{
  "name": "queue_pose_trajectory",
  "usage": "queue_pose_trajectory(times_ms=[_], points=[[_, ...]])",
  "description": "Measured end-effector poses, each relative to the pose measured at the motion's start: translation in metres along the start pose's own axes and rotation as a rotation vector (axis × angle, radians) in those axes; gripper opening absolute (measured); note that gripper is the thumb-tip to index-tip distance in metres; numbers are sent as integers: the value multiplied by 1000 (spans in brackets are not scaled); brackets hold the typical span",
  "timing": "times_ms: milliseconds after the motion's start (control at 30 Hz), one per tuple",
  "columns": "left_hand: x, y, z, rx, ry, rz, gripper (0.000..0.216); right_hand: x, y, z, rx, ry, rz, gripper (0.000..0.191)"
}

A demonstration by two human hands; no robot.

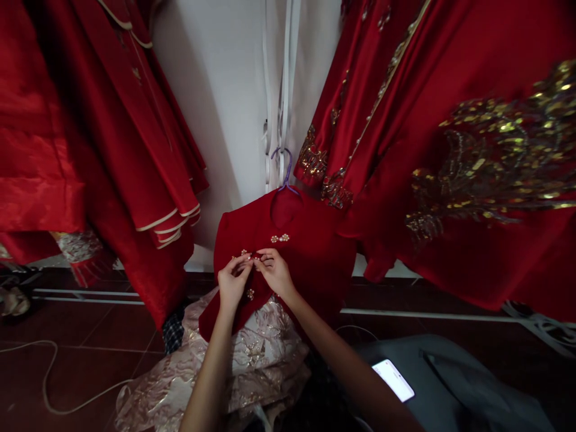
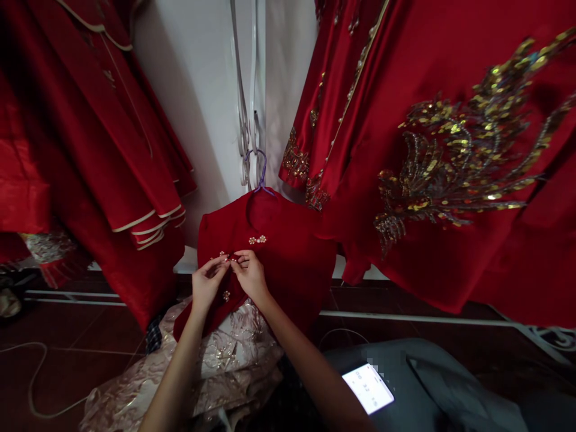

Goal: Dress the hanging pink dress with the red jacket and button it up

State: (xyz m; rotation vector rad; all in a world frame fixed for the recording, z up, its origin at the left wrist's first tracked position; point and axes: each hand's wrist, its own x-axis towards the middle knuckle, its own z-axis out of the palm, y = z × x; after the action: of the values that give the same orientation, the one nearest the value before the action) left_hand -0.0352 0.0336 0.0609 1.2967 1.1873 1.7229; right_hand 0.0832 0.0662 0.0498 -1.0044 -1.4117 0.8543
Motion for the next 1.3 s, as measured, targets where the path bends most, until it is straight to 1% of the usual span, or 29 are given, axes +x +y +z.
queue_pose_trajectory(times_ms=[133, 233, 333, 533, 667, 767, 833, 867, 900, 933, 1000, 1067, 1133, 1200, 1300], points=[[3, -1, -3, 121, -9, 66, 29, 0, -1, 2, -37, 18, -56, 26], [9, 0, -8, 247, -24, 107, 25, 1, -8, 4, -106, 20, -125, 23], [14, 3, -12, 327, -50, 121, 23, 2, -16, 4, -173, 30, -194, 19], [22, 19, -20, 454, -176, 171, 19, 3, -18, 5, -238, 21, -219, 18], [34, 20, -25, 469, -278, 194, 18, 5, -19, 7, -274, 30, -237, 18], [35, 10, -24, 411, -305, 155, 21, 5, -22, 3, -246, -11, -227, 21], [19, -1, -18, 379, -227, 122, 32, -1, -24, -5, -192, -77, -198, 24], [6, -7, -13, 385, -166, 117, 39, -7, -23, -12, -173, -111, -187, 25], [-11, -13, -6, 407, -69, 131, 46, -15, -22, -19, -171, -140, -183, 26], [-31, -19, 0, 464, -2, 154, 47, -26, -19, -27, -188, -165, -184, 27], [-68, -28, 13, 572, 38, 197, 48, -52, -9, -43, -282, -171, -197, 30], [-93, -33, 21, 644, -1, 216, 51, -80, 4, -57, -391, -152, -202, 33], [-103, -36, 24, 671, -25, 227, 50, -104, 17, -64, -447, -140, -201, 33], [-100, -37, 24, 675, -22, 233, 49, -118, 26, -67, -463, -109, -193, 33], [-92, -36, 24, 658, -9, 238, 48, -118, 31, -67, -454, -54, -171, 28]])
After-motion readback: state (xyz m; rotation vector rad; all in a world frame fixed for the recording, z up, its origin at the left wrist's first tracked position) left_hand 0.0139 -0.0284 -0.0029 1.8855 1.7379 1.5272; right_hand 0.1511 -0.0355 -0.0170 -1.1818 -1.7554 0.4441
